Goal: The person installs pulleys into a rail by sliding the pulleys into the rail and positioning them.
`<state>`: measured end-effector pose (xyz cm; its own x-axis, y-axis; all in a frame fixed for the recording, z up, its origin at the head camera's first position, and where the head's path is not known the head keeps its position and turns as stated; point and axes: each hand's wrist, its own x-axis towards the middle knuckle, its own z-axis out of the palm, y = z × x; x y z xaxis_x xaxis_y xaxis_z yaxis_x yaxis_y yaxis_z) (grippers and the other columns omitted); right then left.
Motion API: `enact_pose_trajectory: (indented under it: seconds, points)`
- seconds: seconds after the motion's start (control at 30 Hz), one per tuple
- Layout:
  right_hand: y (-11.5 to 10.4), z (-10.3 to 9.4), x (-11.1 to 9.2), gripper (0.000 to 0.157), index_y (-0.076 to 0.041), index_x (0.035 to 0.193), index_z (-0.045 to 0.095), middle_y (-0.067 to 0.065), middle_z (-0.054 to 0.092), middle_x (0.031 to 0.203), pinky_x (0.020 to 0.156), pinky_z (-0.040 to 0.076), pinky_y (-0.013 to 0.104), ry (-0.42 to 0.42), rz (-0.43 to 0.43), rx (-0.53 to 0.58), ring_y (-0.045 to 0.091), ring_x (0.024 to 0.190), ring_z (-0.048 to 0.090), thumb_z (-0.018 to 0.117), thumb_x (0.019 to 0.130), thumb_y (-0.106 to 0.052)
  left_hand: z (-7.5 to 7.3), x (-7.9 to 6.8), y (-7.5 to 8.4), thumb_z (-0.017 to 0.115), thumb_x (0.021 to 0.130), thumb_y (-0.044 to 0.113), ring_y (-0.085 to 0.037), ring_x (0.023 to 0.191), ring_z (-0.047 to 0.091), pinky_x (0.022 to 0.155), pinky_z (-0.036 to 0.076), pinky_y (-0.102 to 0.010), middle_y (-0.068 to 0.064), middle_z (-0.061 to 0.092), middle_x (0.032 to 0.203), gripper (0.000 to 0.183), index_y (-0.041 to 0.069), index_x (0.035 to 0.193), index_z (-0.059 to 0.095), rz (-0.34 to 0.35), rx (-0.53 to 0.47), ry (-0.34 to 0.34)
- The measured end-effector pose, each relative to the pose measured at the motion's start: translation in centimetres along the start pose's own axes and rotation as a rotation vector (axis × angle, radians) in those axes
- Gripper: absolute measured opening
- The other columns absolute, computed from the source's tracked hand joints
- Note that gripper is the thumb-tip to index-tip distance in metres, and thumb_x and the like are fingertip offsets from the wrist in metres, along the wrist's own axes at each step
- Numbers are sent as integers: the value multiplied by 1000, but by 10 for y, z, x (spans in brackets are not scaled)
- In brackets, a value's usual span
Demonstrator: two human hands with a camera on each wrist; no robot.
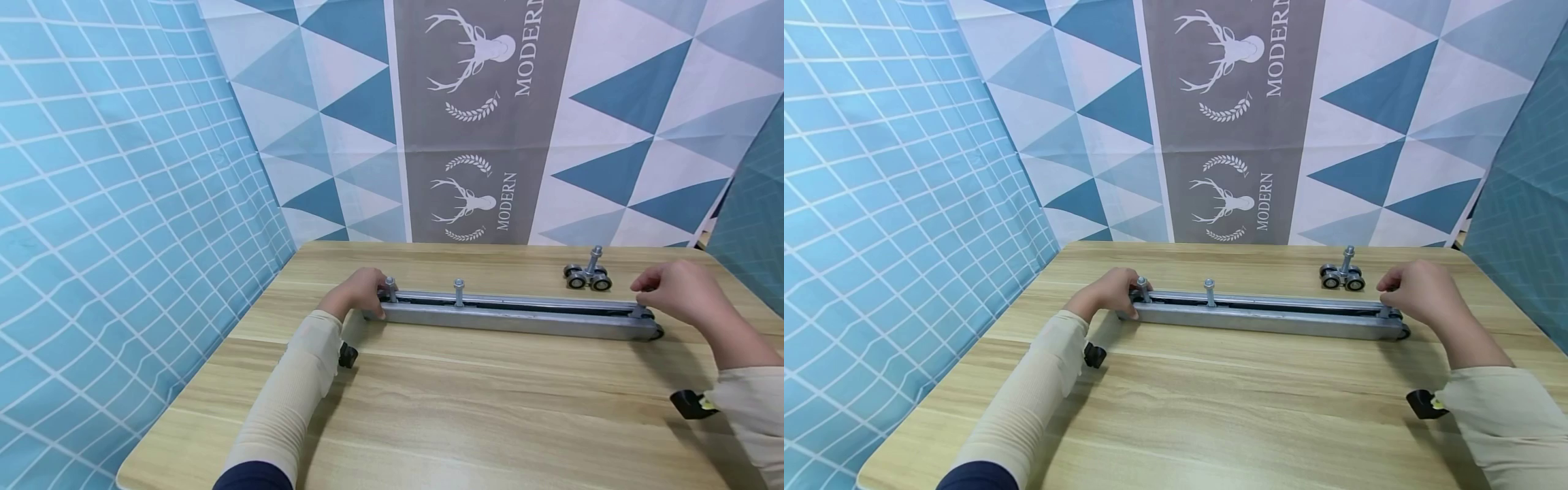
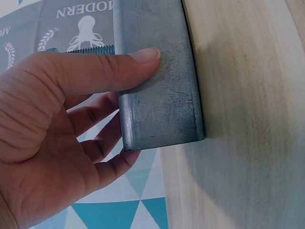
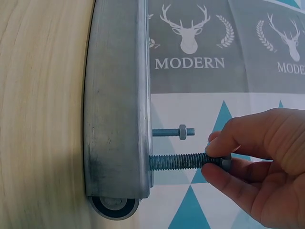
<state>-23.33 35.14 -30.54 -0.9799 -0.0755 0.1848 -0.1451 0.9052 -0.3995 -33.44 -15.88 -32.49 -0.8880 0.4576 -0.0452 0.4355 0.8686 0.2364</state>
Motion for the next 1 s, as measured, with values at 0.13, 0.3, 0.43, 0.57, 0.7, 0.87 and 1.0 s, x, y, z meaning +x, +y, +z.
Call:
enact_pose_trajectory:
  seconds: [0.13, 0.3, 0.43, 0.57, 0.7, 0.87, 1.0]
  points:
    - [-5, 2, 1, 10, 6, 85, 69, 9, 66, 76, 56, 48, 41, 7, -7, -7, 24, 66, 58, 69, 80, -2, -1, -1, 0, 91, 62, 9, -18, 85, 56, 80, 50, -35, -3, 65, 96, 44, 9, 102, 72, -8, -5, 0]
    - [-10, 4, 3, 9, 6, 85, 69, 9, 65, 76, 57, 48, 43, 1, -8, -8, 25, 67, 58, 69, 79, -1, -1, -1, 1, 91, 62, 9, -18, 84, 56, 79, 50, -35, -3, 64, 94, 42, 8, 99, 72, -7, -10, -3]
    - [-15, 6, 4, 10, 5, 85, 70, 9, 66, 76, 57, 48, 42, -4, -24, -15, 24, 66, 57, 69, 79, -2, -1, 0, 1, 92, 61, 10, -18, 82, 55, 77, 49, -35, -2, 63, 91, 40, 7, 95, 71, -4, -4, -3]
    - [-19, 7, 5, 12, 5, 87, 70, 8, 66, 77, 56, 47, 40, -4, -52, -26, 22, 65, 57, 68, 78, -3, -1, 0, 1, 92, 62, 10, -18, 84, 55, 79, 49, -35, -3, 64, 93, 41, 8, 97, 72, -3, -1, -2]
    - [-22, 10, 6, 12, 4, 87, 69, 7, 65, 76, 56, 46, 39, -6, -74, -34, 22, 65, 56, 68, 78, -4, -1, 0, 0, 92, 62, 10, -18, 84, 55, 79, 50, -35, -3, 64, 94, 41, 8, 97, 72, 2, -2, -2]
    - [-25, 13, 7, 13, 5, 87, 69, 7, 64, 75, 57, 47, 42, -2, -88, -39, 22, 65, 56, 69, 78, -4, 0, 0, -1, 91, 62, 10, -18, 82, 55, 77, 49, -35, -2, 64, 92, 40, 8, 96, 72, 1, -14, -6]
    - [-28, 14, 7, 16, 7, 90, 70, 9, 65, 76, 56, 47, 42, 3, -105, -41, 22, 65, 57, 68, 78, -4, 0, 0, -1, 91, 62, 9, -18, 83, 56, 78, 50, -35, -2, 64, 93, 41, 8, 99, 72, 3, -20, -3]
